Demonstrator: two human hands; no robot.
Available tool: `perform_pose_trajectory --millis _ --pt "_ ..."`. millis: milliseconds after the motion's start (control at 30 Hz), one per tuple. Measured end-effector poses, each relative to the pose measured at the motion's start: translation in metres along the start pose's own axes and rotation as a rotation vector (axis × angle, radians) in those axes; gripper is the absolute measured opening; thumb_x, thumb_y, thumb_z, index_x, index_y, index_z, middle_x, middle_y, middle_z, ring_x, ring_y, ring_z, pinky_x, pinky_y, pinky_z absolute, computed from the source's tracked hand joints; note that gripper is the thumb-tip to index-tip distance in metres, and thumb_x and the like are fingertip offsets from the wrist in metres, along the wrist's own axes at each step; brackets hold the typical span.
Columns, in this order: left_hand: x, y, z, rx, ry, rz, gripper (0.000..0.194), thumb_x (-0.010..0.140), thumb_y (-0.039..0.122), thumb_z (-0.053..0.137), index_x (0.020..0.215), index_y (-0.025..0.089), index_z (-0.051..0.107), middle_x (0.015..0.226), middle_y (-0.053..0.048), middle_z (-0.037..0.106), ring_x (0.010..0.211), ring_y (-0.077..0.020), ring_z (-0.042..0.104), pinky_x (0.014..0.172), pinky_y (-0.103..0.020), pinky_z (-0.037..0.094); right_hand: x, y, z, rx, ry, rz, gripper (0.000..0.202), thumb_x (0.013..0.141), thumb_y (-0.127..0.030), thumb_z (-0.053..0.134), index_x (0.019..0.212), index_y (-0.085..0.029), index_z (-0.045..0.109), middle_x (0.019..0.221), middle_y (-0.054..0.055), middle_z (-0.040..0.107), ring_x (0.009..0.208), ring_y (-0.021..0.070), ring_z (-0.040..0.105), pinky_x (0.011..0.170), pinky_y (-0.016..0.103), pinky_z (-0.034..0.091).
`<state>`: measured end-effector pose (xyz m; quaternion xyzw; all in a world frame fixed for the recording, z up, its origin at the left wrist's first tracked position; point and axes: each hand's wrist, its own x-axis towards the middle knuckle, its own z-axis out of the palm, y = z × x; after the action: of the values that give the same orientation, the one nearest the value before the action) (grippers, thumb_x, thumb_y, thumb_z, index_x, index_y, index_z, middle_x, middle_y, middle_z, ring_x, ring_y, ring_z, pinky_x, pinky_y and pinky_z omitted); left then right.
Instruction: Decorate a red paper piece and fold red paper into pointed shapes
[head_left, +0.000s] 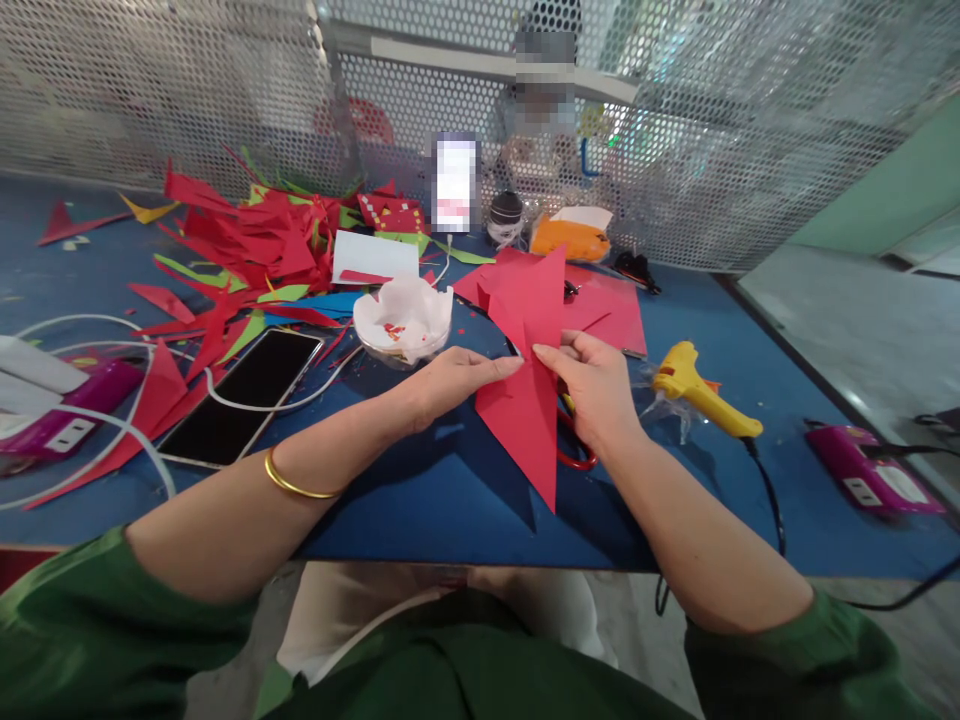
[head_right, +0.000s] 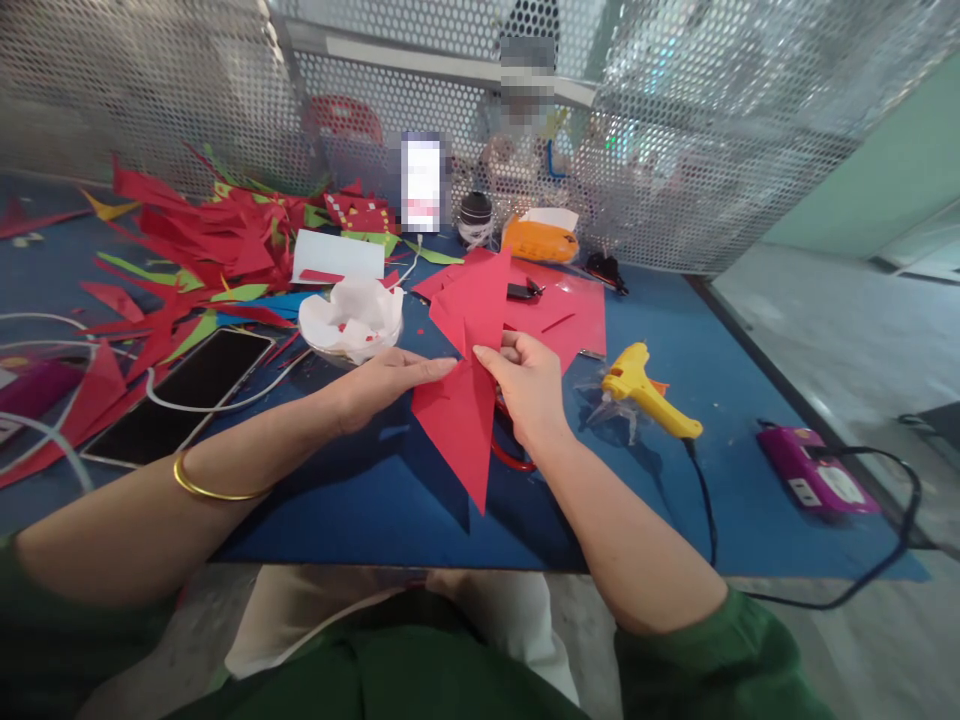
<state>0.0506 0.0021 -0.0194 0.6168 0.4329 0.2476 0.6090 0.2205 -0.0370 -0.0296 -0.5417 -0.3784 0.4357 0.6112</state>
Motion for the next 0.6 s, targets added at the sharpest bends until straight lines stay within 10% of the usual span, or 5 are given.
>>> perform_pose_trajectory --millis 600 --pt "0.0032 -0.0052 -0.0021 -0.1 -0.065 -0.033 0.026 0.072 0.045 0.079 0.068 0.02 0.077 0.081 -0.008 0.078 0.073 -0.0186 0.068 0.07 -0.03 0.051 0.0004 0.0018 -0.0017 -0.04 0.008 -0.004 0.019 0.066 -0.034 0.078 0.08 -0.022 0.07 0.054 -0.009 0.045 0.049 0.0088 0.04 0.048 0.025 0.034"
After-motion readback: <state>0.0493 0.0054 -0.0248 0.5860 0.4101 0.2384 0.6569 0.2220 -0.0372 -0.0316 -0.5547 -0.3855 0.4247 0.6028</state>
